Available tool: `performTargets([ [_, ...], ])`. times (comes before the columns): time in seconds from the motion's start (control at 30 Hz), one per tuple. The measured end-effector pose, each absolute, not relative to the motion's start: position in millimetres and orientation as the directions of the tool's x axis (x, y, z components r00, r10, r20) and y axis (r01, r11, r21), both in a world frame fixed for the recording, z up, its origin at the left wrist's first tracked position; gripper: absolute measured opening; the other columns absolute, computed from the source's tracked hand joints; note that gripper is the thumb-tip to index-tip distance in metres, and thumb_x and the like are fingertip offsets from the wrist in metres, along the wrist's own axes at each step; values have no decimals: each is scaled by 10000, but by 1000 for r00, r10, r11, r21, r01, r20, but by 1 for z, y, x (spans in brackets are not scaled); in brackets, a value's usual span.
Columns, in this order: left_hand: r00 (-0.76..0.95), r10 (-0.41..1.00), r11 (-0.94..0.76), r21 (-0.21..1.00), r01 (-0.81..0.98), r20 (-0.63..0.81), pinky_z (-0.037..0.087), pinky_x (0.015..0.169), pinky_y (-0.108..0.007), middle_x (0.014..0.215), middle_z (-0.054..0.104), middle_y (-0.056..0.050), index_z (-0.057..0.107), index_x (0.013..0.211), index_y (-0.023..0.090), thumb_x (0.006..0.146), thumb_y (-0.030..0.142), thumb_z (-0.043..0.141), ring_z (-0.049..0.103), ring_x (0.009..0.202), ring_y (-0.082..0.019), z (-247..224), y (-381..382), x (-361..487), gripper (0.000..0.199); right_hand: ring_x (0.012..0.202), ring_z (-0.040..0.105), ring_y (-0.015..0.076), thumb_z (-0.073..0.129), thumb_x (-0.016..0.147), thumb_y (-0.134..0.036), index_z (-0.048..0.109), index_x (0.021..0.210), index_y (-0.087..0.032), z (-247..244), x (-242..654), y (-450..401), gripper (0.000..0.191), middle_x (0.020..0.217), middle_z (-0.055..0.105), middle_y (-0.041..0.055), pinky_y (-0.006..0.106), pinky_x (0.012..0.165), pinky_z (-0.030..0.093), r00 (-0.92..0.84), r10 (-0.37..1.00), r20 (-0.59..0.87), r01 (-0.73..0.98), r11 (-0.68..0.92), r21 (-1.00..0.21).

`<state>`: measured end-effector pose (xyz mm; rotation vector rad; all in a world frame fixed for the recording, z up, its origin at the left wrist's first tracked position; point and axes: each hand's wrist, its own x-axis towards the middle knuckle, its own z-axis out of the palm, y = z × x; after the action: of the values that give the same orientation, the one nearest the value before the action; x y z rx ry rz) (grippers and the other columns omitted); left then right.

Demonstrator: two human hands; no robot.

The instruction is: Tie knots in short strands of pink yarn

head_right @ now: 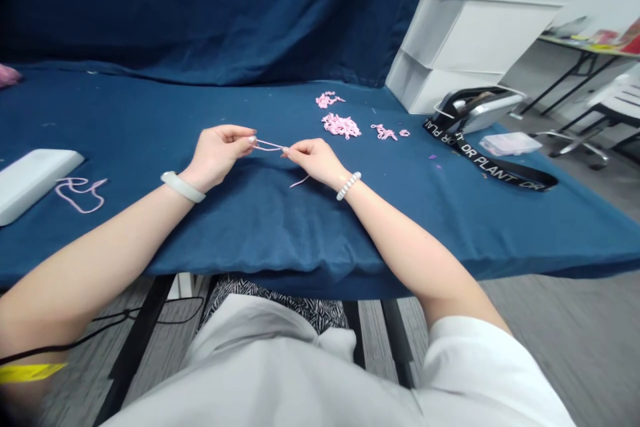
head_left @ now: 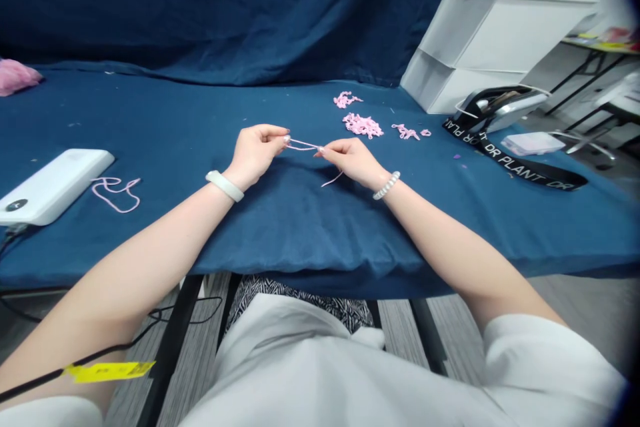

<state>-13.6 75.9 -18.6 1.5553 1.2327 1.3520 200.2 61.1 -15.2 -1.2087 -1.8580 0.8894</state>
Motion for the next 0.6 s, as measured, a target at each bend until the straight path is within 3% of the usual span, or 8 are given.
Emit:
performTargets([
  [0.1,177,876,-472,718,512,449,443,949,-354,852,713,-64,759,955,192,731,245,705,615,803,-177,-17,78,-23,236,576,406,83,605,825,-460,745,840,-110,-13,211,68,377,618,552,7,252,570,322,-227,939,259,412,334,-848],
  [0.17,323,824,-561,590,581,465,400,990,-356,885,710,-67,769,904,228,778,252,652,609,865,-201,-17,79,-27,174,539,379,81,603,824,-476,735,828,-121,-12,216,71,379,560,490,-10,252,535,298,-203,947,249,399,312,-862],
  [0.27,387,809,-584,531,614,442,388,978,-345,840,694,-64,761,810,240,811,262,607,594,843,-209,-15,79,-31,155,499,349,72,622,815,-452,718,784,-123,-9,220,72,344,511,435,-25,251,505,266,-175,954,242,393,293,-872],
  [0.37,315,833,-545,576,609,454,399,959,-326,786,681,-49,725,744,216,821,287,603,573,780,-181,-8,78,-30,161,494,339,66,647,800,-405,710,762,-119,-7,225,75,296,516,453,-22,249,499,253,-122,960,254,401,281,-872],
  [0.43,210,870,-483,687,544,445,432,918,-311,742,670,-51,677,677,185,853,335,573,568,737,-157,-2,76,-28,253,505,347,66,659,787,-377,708,755,-116,-7,230,79,268,551,490,-11,249,502,257,-66,964,257,417,260,-871],
  [0.53,53,943,-333,915,229,330,493,818,-285,730,656,-65,600,648,163,875,457,543,603,738,-140,7,74,-24,376,519,362,71,668,771,-368,706,753,-110,-12,238,87,261,586,522,0,254,510,277,-20,976,216,451,202,-869],
  [0.6,28,974,-225,974,-23,226,521,794,-283,768,659,-68,565,667,168,849,536,562,636,801,-150,13,71,-23,410,510,349,67,665,770,-385,703,749,-109,-16,243,90,280,570,507,-8,256,511,268,-44,985,168,485,168,-858],
])
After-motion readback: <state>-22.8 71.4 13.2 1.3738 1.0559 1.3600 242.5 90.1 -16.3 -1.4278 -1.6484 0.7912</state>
